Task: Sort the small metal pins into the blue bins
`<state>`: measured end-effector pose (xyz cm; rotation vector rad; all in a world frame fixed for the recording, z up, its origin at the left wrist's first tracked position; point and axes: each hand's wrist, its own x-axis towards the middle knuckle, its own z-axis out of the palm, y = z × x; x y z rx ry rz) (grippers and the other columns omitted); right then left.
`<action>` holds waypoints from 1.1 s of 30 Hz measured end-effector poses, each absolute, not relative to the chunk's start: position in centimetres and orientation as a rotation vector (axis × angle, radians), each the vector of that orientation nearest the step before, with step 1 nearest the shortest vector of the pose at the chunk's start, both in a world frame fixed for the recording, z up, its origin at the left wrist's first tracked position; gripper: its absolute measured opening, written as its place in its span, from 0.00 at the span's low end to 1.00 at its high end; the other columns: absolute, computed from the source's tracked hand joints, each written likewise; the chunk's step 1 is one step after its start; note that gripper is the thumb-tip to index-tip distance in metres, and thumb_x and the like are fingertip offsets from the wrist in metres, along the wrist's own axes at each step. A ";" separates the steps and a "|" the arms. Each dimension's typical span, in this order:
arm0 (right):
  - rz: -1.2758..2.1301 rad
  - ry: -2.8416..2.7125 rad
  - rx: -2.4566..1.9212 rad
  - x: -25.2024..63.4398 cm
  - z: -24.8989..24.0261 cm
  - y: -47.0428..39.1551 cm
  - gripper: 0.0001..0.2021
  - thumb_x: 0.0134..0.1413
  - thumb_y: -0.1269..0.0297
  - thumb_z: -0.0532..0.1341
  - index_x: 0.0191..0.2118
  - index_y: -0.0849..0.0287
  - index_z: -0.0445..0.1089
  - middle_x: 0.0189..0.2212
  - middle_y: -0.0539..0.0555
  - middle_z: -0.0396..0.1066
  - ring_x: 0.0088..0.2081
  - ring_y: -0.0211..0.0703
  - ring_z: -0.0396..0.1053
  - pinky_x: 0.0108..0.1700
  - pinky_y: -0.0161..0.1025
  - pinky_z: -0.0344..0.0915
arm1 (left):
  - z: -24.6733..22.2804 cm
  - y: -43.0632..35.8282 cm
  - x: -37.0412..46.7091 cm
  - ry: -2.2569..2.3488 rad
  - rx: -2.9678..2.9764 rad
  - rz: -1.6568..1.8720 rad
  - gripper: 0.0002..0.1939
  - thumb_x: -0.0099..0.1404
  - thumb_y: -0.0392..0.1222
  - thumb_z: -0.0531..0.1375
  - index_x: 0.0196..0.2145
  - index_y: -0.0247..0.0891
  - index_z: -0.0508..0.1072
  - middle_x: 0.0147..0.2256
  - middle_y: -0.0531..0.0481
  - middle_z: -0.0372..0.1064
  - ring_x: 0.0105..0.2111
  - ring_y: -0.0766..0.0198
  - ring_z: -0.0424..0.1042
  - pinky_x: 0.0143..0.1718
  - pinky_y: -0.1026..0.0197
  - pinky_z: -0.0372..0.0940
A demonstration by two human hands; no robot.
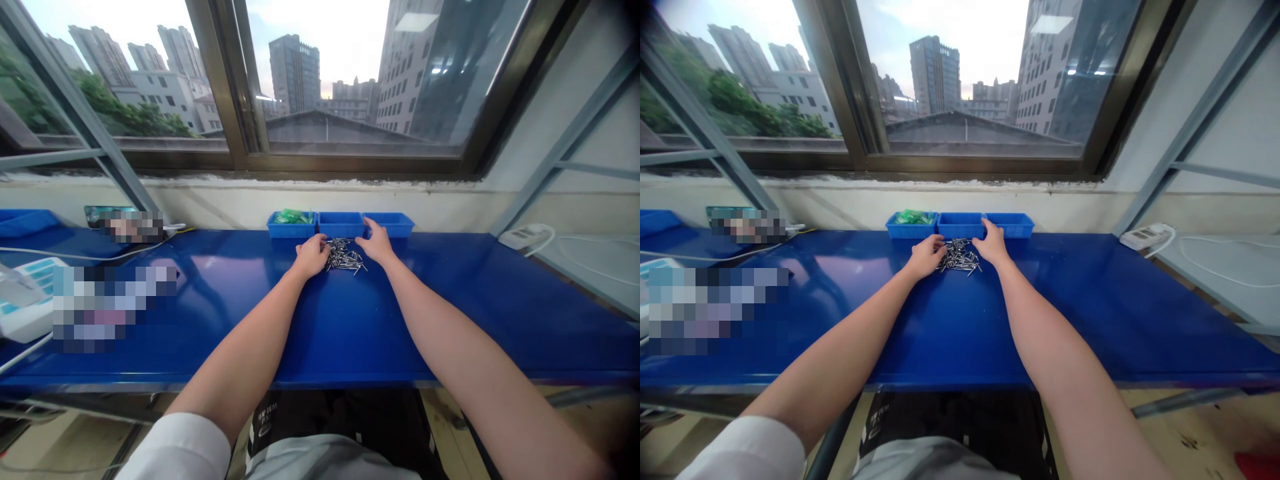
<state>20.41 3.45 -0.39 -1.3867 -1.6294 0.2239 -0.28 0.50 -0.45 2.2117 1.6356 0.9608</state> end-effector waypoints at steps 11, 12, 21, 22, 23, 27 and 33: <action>0.351 -1.895 -1.715 20.3 0.5 2.3 0.05 0.40 0.66 0.61 0.24 0.57 0.74 0.27 0.53 0.75 0.34 0.44 0.70 0.37 0.35 0.62 | -0.3 0.5 -0.2 1.682 2.341 0.825 0.17 0.65 0.45 0.52 0.50 0.40 0.66 0.51 0.44 0.67 0.53 0.53 0.63 0.52 0.49 0.56; 0.350 -1.918 -1.729 20.2 0.7 2.2 0.05 0.40 0.66 0.60 0.24 0.57 0.74 0.26 0.53 0.74 0.34 0.44 0.70 0.36 0.35 0.62 | -0.3 0.4 -0.2 1.682 2.346 0.812 0.17 0.65 0.45 0.52 0.50 0.40 0.66 0.51 0.44 0.67 0.53 0.53 0.63 0.52 0.49 0.56; 0.337 -2.055 -1.838 19.9 1.7 1.4 0.08 0.39 0.61 0.62 0.24 0.60 0.74 0.25 0.57 0.73 0.31 0.45 0.69 0.30 0.35 0.60 | -0.3 0.4 -0.1 1.683 2.336 0.812 0.16 0.64 0.46 0.52 0.48 0.40 0.67 0.50 0.43 0.66 0.52 0.51 0.63 0.52 0.47 0.56; 0.320 -2.074 -1.839 19.9 1.6 1.4 0.07 0.39 0.62 0.62 0.24 0.61 0.74 0.25 0.57 0.73 0.31 0.45 0.69 0.30 0.36 0.60 | -0.3 0.4 -0.1 1.683 2.336 0.813 0.16 0.64 0.46 0.52 0.48 0.40 0.67 0.50 0.43 0.66 0.52 0.51 0.63 0.52 0.47 0.56; 0.307 -2.084 -1.840 19.9 1.6 1.5 0.07 0.39 0.62 0.62 0.24 0.61 0.74 0.25 0.58 0.73 0.31 0.46 0.69 0.31 0.36 0.60 | -0.3 0.5 -0.1 1.683 2.335 0.813 0.16 0.64 0.46 0.52 0.48 0.40 0.67 0.50 0.43 0.66 0.52 0.51 0.63 0.52 0.47 0.56; 0.312 -2.034 -1.869 20.1 1.5 1.5 0.08 0.38 0.60 0.63 0.25 0.60 0.74 0.27 0.59 0.73 0.30 0.46 0.69 0.30 0.37 0.60 | -0.3 0.5 -0.2 1.688 2.332 0.821 0.16 0.64 0.46 0.52 0.48 0.41 0.67 0.50 0.43 0.66 0.52 0.51 0.64 0.52 0.47 0.56; 0.282 -1.927 -1.725 20.2 1.3 1.3 0.07 0.37 0.62 0.65 0.25 0.58 0.73 0.25 0.55 0.73 0.29 0.42 0.68 0.31 0.36 0.61 | -0.3 0.4 -0.2 1.651 2.356 0.908 0.16 0.64 0.45 0.52 0.49 0.40 0.67 0.50 0.43 0.66 0.52 0.52 0.64 0.52 0.48 0.56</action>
